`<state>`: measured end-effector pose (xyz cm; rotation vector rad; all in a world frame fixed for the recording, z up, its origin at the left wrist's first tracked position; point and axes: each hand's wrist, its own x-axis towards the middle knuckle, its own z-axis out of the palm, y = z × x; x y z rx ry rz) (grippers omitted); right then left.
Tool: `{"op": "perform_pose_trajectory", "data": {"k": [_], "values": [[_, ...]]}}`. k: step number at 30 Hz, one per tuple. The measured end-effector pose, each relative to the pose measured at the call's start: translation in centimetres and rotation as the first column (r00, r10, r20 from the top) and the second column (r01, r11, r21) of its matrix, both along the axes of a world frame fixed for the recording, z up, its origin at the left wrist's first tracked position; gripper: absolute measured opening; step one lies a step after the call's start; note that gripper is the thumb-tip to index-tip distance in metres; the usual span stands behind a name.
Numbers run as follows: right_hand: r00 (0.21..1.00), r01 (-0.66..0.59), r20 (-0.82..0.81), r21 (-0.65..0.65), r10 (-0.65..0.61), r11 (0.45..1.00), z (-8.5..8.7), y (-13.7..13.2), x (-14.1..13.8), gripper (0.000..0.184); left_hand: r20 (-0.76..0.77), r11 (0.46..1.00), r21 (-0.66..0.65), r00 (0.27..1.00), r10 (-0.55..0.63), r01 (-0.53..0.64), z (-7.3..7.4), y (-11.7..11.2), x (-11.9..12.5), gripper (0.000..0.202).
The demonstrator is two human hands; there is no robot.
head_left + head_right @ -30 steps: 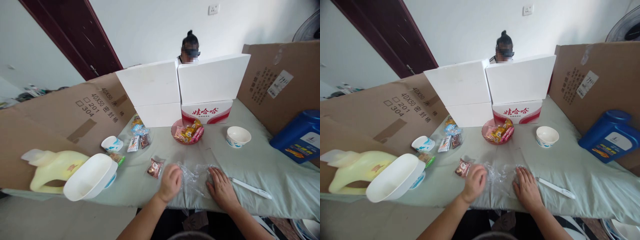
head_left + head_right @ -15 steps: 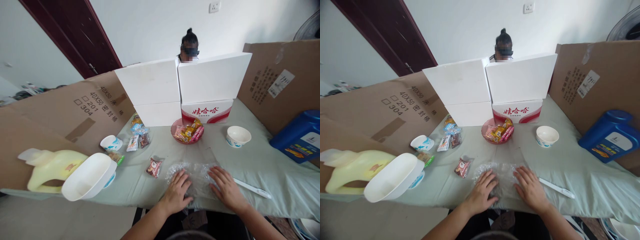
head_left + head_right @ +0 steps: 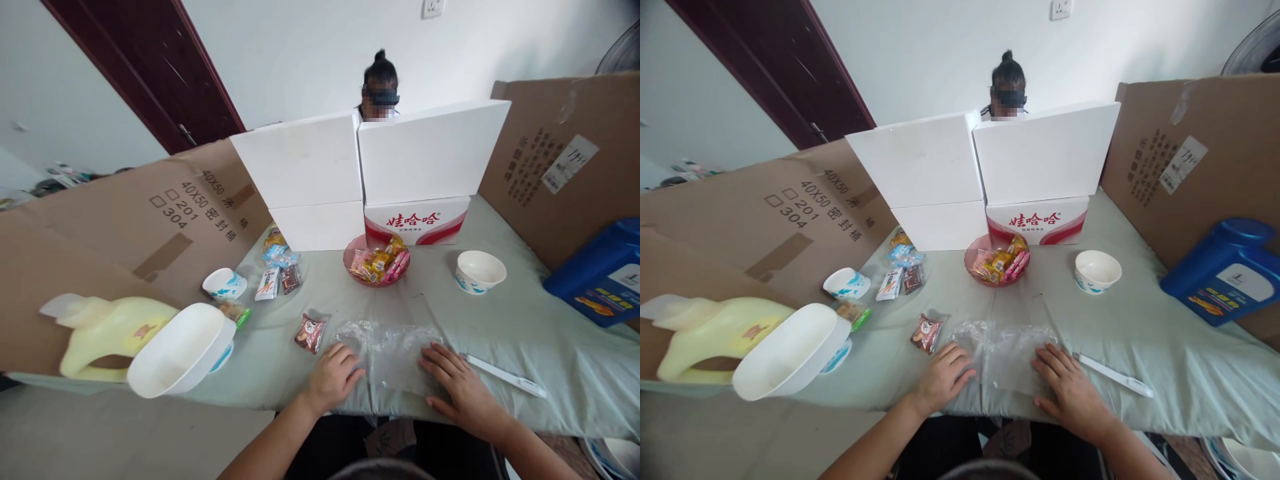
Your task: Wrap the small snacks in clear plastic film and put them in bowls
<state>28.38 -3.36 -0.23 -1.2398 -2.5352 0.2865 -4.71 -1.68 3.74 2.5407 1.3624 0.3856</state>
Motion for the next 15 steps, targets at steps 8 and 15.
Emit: {"op": "perform_pose_trajectory", "data": {"k": [8, 15], "values": [[0.999, 0.014, 0.036, -0.093, -0.01, 0.996, 0.3, -0.4, 0.9, 0.067, -0.129, 0.993, -0.087, 0.989, 0.065, -0.076, 0.0, 2.0, 1.4, 0.053], [0.998, -0.056, -0.035, 0.008, 0.056, 0.998, 0.5, -1.0, 2.8, 0.033, -0.043, 0.99, -0.115, 0.996, -0.084, 0.078, 0.9, 0.5, -1.8, 0.046]]}}
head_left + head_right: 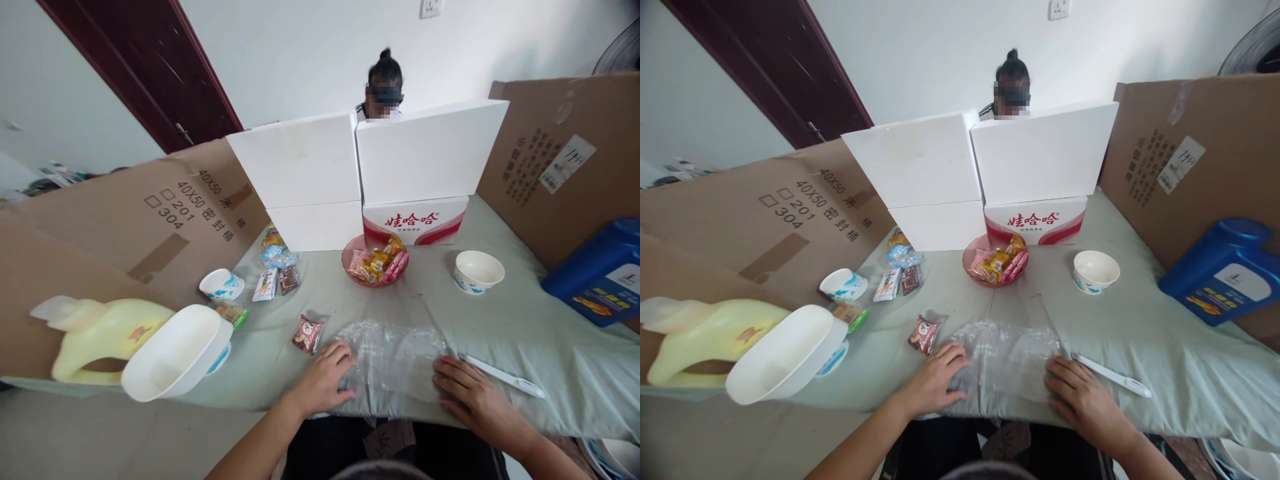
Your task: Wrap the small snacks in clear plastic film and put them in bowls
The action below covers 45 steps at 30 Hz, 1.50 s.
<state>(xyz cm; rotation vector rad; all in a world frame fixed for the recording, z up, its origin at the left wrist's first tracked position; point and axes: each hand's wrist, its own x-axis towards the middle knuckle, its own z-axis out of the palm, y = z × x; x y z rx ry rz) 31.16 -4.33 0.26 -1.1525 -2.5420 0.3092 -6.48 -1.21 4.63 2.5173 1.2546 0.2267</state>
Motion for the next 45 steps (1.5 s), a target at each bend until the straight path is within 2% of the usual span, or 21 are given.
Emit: {"op": "perform_pose_trajectory", "data": {"k": [4, 7, 9, 12, 15, 18, 22, 24, 26, 28, 31, 33, 34, 38, 42, 45], "values": [[0.997, 0.008, -0.08, 0.021, -0.006, 1.0, 0.3, 0.4, -0.6, 0.023, 0.105, 1.0, 0.014, 0.994, -0.006, 0.005, -0.4, 0.2, -1.9, 0.025], [0.98, 0.102, -0.163, -0.056, -0.11, 0.993, 0.6, 1.1, -1.2, 0.023, 0.222, 0.999, 0.027, 0.974, 0.034, -0.041, -0.8, 0.9, -2.3, 0.02], [0.953, 0.2, -0.205, -0.119, -0.222, 0.972, 0.6, 1.8, -1.6, 0.026, 0.262, 0.99, 0.024, 0.956, 0.131, -0.142, -1.0, 1.6, -2.1, 0.019], [0.898, 0.369, -0.184, -0.183, -0.401, 0.911, 0.6, 3.2, -2.5, 0.029, 0.163, 0.933, 0.043, 0.924, 0.346, -0.357, -1.2, 3.1, -1.0, 0.018], [0.844, 0.529, -0.012, -0.151, -0.537, 0.835, 0.5, 4.6, -3.8, 0.029, 0.019, 0.855, 0.102, 0.861, 0.509, -0.508, -1.5, 4.5, 0.6, 0.017], [0.784, 0.62, 0.121, -0.086, -0.609, 0.78, 0.4, 5.7, -4.9, 0.027, -0.027, 0.816, 0.143, 0.822, 0.569, -0.56, -2.1, 5.4, 1.9, 0.017], [0.751, 0.653, 0.159, -0.034, -0.641, 0.757, 0.3, 6.2, -5.5, 0.025, -0.074, 0.79, 0.183, 0.793, 0.604, -0.585, -2.6, 5.5, 2.7, 0.017], [0.738, 0.664, 0.167, -0.003, -0.654, 0.748, 0.6, 6.1, -5.6, 0.025, -0.068, 0.778, 0.262, 0.794, 0.605, -0.571, -2.3, 5.1, 3.1, 0.018], [0.745, 0.648, 0.129, 0.089, -0.654, 0.756, 1.1, 5.9, -5.8, 0.027, -0.022, 0.761, 0.382, 0.817, 0.576, -0.525, -1.9, 4.4, 3.8, 0.02], [0.796, 0.58, 0.052, 0.219, -0.603, 0.785, 1.4, 5.6, -6.5, 0.029, 0.018, 0.773, 0.442, 0.866, 0.499, -0.455, -1.6, 3.5, 5.1, 0.021], [0.925, 0.352, 0.029, 0.317, -0.38, 0.881, 0.9, 5.2, -8.3, 0.037, 0.011, 0.861, 0.366, 0.927, 0.375, -0.352, -2.2, 2.2, 7.5, 0.03], [0.966, 0.211, 0.086, 0.278, -0.243, 0.937, 0.0, 5.1, -9.4, 0.046, -0.035, 0.901, 0.302, 0.941, 0.338, -0.312, -3.2, 1.7, 8.6, 0.046], [0.971, 0.179, 0.113, 0.243, -0.212, 0.953, -0.6, 5.1, -9.7, 0.051, -0.065, 0.913, 0.274, 0.941, 0.332, -0.303, -3.8, 1.6, 8.8, 0.055], [0.947, 0.256, 0.167, 0.129, -0.276, 0.958, -2.6, 5.1, -9.0, 0.057, -0.194, 0.924, 0.187, 0.91, 0.368, -0.334, -5.0, 2.1, 7.5, 0.07], [0.9, 0.384, 0.175, 0.112, -0.399, 0.917, -3.4, 4.7, -7.0, 0.059, -0.25, 0.896, 0.173, 0.861, 0.442, -0.41, -4.7, 2.5, 5.4, 0.073], [0.88, 0.431, 0.168, 0.112, -0.444, 0.895, -3.6, 4.5, -5.8, 0.06, -0.214, 0.868, 0.237, 0.848, 0.485, -0.437, -4.1, 2.4, 5.0, 0.075]]}}
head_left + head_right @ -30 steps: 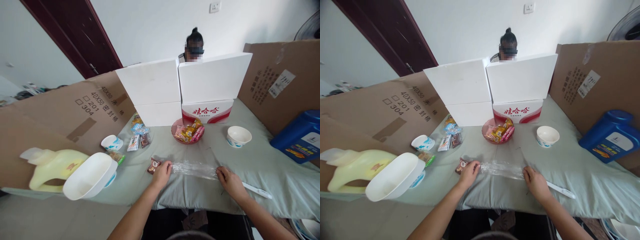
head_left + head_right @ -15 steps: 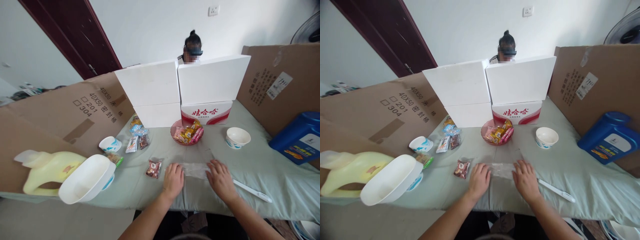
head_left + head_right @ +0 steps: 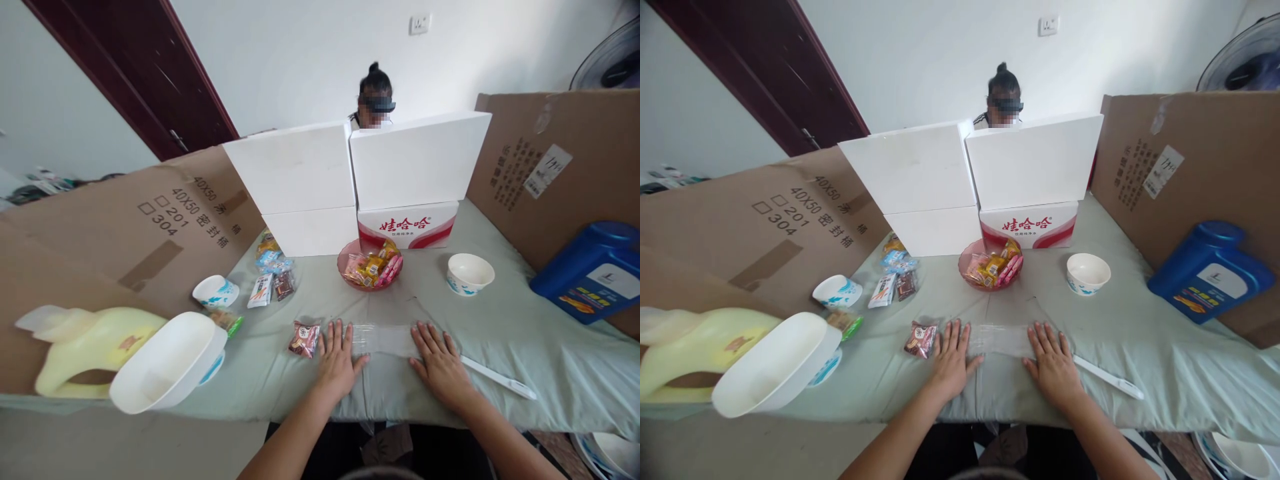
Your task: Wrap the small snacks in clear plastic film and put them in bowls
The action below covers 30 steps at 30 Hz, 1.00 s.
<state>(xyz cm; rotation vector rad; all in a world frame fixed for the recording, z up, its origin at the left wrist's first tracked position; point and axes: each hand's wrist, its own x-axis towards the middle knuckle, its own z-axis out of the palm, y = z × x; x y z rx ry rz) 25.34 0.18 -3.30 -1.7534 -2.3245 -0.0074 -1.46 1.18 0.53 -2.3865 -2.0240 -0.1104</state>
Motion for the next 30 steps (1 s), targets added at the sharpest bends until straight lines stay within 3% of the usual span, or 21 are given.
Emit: {"op": "perform_pose_trajectory", "data": {"k": [3, 7, 12, 15, 19, 21, 26, 30], "values": [[0.999, -0.032, -0.037, 0.022, 0.032, 0.999, 0.0, -0.1, 1.2, 0.059, 0.046, 0.99, 0.119, 0.996, -0.077, 0.071, 0.9, -0.3, 0.1, 0.061], [0.982, -0.146, -0.109, 0.058, 0.152, 0.988, 0.6, -0.2, 3.4, 0.057, 0.103, 0.981, 0.121, 0.981, -0.162, 0.149, 1.6, -0.3, -0.7, 0.033], [0.971, -0.207, -0.107, 0.076, 0.214, 0.975, 1.5, -0.3, 4.9, 0.045, 0.107, 0.962, 0.136, 0.962, -0.251, 0.236, 1.1, 0.7, -2.7, 0.037], [0.97, -0.213, -0.102, 0.091, 0.222, 0.973, 1.9, -0.2, 4.8, 0.033, 0.103, 0.965, 0.136, 0.966, -0.239, 0.224, 1.2, 1.1, -3.0, 0.034], [0.961, -0.221, -0.147, 0.094, 0.234, 0.971, 2.9, -0.6, 4.4, 0.025, 0.14, 0.969, 0.177, 0.97, -0.199, 0.173, 2.1, 0.0, -1.2, 0.036], [0.952, -0.242, -0.177, 0.069, 0.251, 0.968, 3.8, -1.1, 4.0, 0.023, 0.199, 0.953, 0.18, 0.94, -0.276, 0.242, 2.4, -1.1, 0.6, 0.038], [0.918, -0.321, -0.28, -0.107, 0.281, 0.941, 6.2, -2.8, 2.9, 0.029, 0.32, 0.821, 0.132, 0.76, -0.565, 0.555, 0.9, -4.1, 5.1, 0.058], [0.869, -0.35, -0.42, -0.15, 0.261, 0.925, 7.5, -3.3, 2.5, 0.03, 0.276, 0.688, 0.13, 0.641, -0.716, 0.714, -0.9, -5.6, 6.6, 0.043]]}}
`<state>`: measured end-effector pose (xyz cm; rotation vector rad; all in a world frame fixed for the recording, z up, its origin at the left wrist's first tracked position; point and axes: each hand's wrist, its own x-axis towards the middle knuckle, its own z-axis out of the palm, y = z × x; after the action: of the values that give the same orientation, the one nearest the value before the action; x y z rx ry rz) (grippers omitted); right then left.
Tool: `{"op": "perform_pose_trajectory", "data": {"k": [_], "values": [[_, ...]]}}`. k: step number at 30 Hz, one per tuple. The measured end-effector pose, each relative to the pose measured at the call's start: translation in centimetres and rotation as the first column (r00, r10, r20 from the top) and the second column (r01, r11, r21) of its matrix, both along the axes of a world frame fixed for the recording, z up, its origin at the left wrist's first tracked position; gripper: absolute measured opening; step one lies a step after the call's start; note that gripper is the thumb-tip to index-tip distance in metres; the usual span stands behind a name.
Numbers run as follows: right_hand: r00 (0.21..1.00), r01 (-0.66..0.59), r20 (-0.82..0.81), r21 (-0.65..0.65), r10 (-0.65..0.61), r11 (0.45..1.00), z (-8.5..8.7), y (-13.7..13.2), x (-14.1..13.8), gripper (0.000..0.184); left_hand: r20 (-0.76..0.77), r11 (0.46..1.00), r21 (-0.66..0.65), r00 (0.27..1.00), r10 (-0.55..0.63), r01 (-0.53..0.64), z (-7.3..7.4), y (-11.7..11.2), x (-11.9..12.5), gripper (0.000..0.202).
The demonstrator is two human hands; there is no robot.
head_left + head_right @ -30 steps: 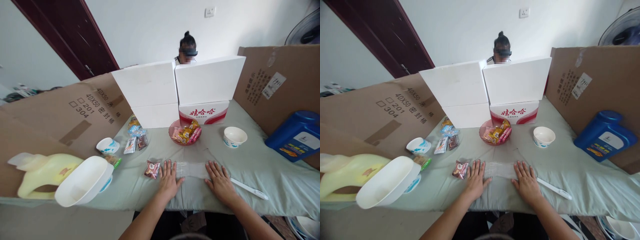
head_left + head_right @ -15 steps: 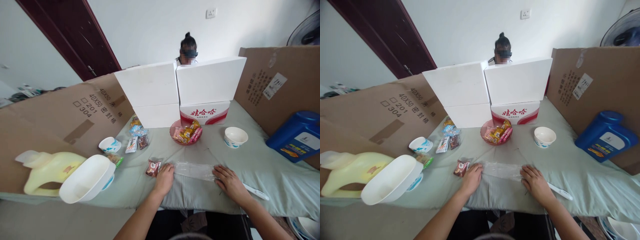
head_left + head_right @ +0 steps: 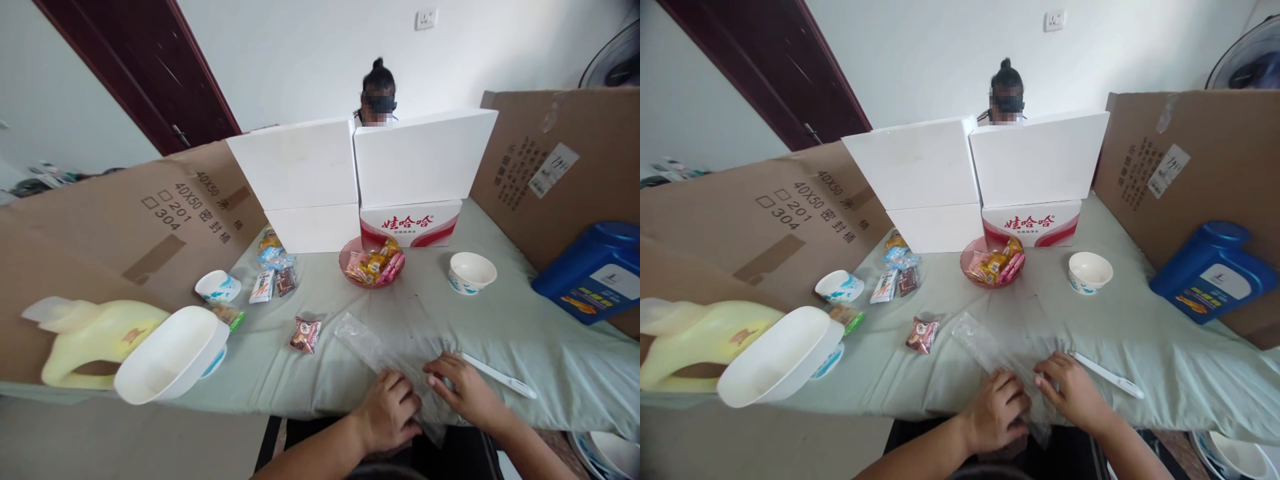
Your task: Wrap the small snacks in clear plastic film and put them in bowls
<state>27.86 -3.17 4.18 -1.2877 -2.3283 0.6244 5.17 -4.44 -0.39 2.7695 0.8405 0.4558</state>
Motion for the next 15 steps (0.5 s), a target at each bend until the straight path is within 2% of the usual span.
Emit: {"op": "perform_pose_trajectory", "data": {"k": [2, 4, 7, 9, 11, 13, 15], "values": [[0.998, -0.03, -0.05, 0.016, 0.03, 0.999, 0.3, 0.1, -0.4, 0.028, -0.011, 0.997, 0.044, 0.998, -0.058, 0.058, -0.6, -0.7, 0.2, 0.03], [0.993, -0.086, -0.074, 0.05, 0.089, 0.995, 0.2, 0.5, -1.2, 0.029, 0.016, 0.996, 0.06, 0.998, -0.066, 0.065, -0.8, -1.4, 0.2, 0.014], [0.985, -0.152, -0.069, 0.097, 0.159, 0.984, -0.4, 1.2, -2.7, 0.036, 0.198, 0.995, -0.077, 0.979, -0.045, 0.061, -0.3, -2.1, 0.0, 0.004], [0.982, -0.164, -0.075, 0.101, 0.172, 0.981, -1.1, 1.6, -3.7, 0.037, 0.353, 0.97, -0.242, 0.933, 0.069, 0.02, 0.6, -2.1, -0.4, 0.005], [0.98, -0.162, -0.105, 0.083, 0.171, 0.983, -1.8, 1.9, -4.5, 0.032, 0.42, 0.921, -0.381, 0.872, 0.253, -0.084, 1.8, -1.2, -0.7, 0.006], [0.981, -0.126, -0.139, 0.053, 0.132, 0.991, -2.3, 2.0, -4.8, 0.03, 0.393, 0.865, -0.452, 0.821, 0.413, -0.218, 2.8, 0.5, -1.0, 0.008], [0.985, -0.053, -0.162, 0.021, 0.056, 0.998, -2.8, 2.0, -5.0, 0.036, 0.321, 0.823, -0.447, 0.796, 0.513, -0.35, 3.4, 2.7, -0.9, 0.012]]}}
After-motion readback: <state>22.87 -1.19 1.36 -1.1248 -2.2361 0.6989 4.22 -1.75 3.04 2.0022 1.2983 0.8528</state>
